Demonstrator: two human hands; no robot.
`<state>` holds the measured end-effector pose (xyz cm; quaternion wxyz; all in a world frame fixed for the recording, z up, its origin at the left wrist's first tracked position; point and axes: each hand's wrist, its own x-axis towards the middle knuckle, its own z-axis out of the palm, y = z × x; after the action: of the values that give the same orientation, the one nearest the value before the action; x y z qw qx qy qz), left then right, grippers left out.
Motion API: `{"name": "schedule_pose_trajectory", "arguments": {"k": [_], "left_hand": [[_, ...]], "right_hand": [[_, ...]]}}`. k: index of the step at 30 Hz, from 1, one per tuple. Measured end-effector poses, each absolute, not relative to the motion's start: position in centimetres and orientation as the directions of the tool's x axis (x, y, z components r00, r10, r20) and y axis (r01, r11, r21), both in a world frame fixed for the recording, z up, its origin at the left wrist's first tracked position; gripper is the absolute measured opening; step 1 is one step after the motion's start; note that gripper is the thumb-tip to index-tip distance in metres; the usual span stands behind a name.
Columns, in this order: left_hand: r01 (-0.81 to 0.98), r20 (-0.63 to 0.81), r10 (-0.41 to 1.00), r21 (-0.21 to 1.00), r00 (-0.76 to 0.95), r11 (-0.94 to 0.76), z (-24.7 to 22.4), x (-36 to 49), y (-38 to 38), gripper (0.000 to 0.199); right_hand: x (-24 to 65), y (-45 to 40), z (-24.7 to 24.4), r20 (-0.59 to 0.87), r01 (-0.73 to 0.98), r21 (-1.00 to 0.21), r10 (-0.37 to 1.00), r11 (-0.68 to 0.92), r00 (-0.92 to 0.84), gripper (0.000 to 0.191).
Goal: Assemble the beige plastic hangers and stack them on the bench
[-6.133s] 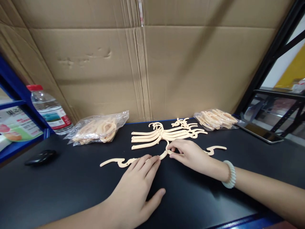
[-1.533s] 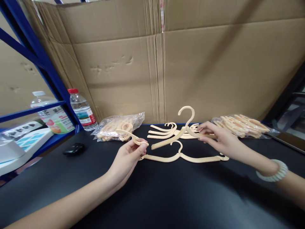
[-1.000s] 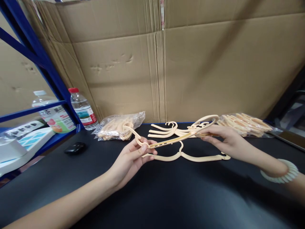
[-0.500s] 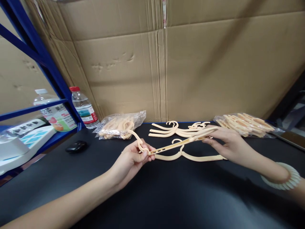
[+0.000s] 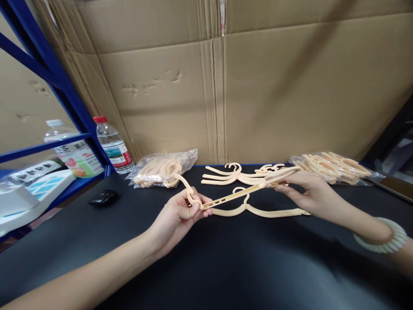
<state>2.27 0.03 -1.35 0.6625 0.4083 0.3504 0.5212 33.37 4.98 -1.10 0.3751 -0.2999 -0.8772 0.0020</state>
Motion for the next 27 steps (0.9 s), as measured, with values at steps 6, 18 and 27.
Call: {"name": "schedule_pose_trajectory", "arguments": {"k": [6, 18, 27], "left_hand": [[-0.378, -0.043, 0.981, 0.919, 0.19, 0.113, -1.5, 2.3, 0.0, 0.019], [-0.331, 0.018, 0.997, 0.944, 0.073, 0.007, -1.9, 2.4, 0.0, 0.022], [-0.37, -0.037, 0.995, 0.929, -0.091, 0.001, -2.5, 2.7, 0.2, 0.02]], "right_hand": [[33.1, 4.9, -1.2, 0.669, 0.497, -0.225, 0.504, 0.838, -0.546, 0.025], [31.9, 3.3, -1.2, 0.693, 0.55, -0.218, 0.525, 0.806, -0.495, 0.019], [31.2, 2.5, -1.3, 0.642, 0.621, -0.278, 0.622, 0.733, -0.447, 0.018]]}}
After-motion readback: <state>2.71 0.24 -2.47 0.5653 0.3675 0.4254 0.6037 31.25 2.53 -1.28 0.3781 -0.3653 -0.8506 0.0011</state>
